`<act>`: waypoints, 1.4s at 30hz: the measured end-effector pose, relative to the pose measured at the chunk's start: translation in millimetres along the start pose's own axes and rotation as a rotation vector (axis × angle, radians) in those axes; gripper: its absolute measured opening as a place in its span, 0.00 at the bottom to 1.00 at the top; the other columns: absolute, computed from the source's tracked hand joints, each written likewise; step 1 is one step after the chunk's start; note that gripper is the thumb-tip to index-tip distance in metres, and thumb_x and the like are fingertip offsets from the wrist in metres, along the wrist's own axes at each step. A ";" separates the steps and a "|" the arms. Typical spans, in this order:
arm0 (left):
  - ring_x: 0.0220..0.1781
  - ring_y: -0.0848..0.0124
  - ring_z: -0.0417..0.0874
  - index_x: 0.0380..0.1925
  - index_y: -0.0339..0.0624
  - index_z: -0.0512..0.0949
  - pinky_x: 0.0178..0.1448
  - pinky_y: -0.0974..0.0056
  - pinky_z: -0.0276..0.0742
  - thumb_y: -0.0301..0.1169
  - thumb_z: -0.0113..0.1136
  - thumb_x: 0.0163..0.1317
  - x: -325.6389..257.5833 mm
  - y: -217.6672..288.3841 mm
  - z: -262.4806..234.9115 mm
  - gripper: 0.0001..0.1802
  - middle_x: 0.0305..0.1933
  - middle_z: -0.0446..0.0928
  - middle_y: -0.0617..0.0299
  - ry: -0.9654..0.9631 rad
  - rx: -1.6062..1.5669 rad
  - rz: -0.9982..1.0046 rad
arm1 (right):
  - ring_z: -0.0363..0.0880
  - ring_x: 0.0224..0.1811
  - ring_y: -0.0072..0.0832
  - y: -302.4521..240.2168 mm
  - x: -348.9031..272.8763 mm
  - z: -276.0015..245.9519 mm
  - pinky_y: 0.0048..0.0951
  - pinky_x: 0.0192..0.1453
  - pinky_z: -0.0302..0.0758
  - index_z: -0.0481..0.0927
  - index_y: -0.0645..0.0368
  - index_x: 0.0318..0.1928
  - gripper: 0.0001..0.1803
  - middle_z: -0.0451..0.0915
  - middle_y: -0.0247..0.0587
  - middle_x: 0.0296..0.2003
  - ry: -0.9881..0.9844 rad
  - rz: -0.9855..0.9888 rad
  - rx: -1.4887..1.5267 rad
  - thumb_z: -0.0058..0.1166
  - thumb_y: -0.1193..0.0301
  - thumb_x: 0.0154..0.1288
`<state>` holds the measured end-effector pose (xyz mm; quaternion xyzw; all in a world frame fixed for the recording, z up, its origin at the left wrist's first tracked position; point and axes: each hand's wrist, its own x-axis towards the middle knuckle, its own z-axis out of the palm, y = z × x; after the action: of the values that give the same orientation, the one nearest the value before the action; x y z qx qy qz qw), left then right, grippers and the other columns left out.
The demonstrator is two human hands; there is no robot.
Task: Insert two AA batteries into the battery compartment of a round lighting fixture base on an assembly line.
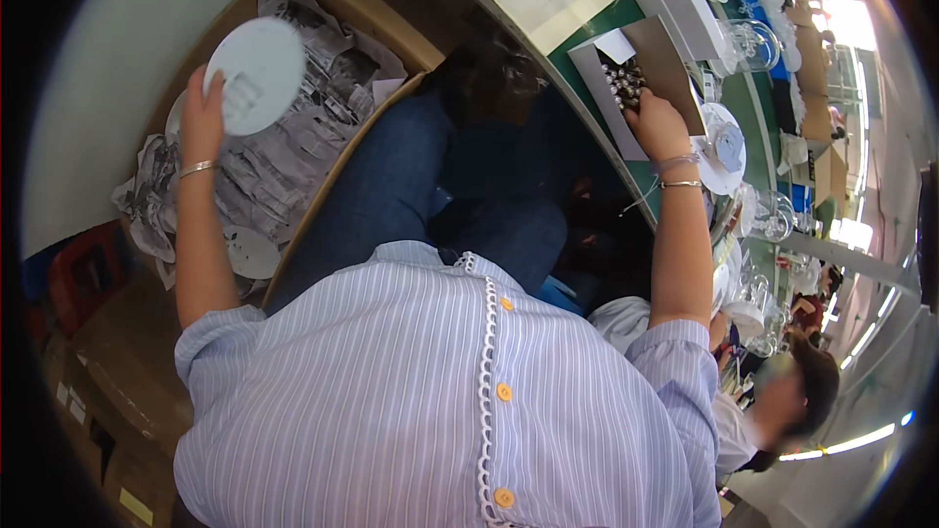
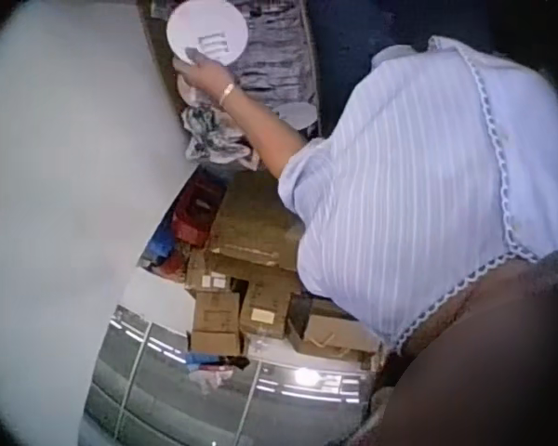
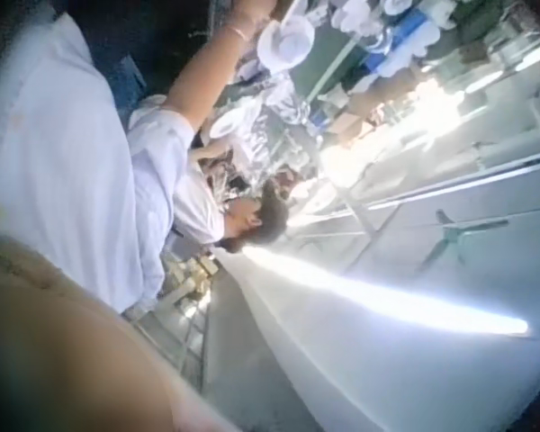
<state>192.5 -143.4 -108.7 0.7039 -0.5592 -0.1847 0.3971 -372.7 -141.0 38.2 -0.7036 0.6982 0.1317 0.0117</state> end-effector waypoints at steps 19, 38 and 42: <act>0.56 0.68 0.71 0.57 0.37 0.61 0.59 0.62 0.67 0.39 0.38 0.68 -124.1 209.2 122.1 0.23 0.56 0.69 0.57 -0.934 -1.441 -0.882 | 0.78 0.34 0.44 -3.4 -1.0 21.0 0.34 0.40 0.73 0.75 0.66 0.40 0.19 0.78 0.56 0.31 0.393 0.009 0.658 0.57 0.66 0.49; 0.62 0.64 0.66 0.61 0.41 0.57 0.63 0.57 0.63 0.43 0.31 0.69 -146.7 261.0 137.1 0.24 0.61 0.63 0.57 -0.967 -1.514 -0.910 | 0.67 0.26 0.14 -51.2 -87.6 -1.3 0.16 0.30 0.66 0.77 0.62 0.38 0.11 0.74 0.28 0.27 0.404 -0.053 1.154 0.60 0.72 0.53; 0.61 0.64 0.66 0.60 0.42 0.57 0.63 0.57 0.64 0.42 0.31 0.70 -153.4 271.1 134.7 0.24 0.60 0.63 0.56 -0.930 -1.477 -0.833 | 0.70 0.26 0.15 -79.8 -110.4 4.1 0.17 0.31 0.68 0.77 0.64 0.31 0.10 0.76 0.32 0.25 0.391 -0.059 0.951 0.64 0.74 0.49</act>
<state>-123.0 -63.6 -12.4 0.2753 -0.1092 -0.8758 0.3812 -293.6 -30.1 43.1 -0.6514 0.6498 -0.3347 0.2033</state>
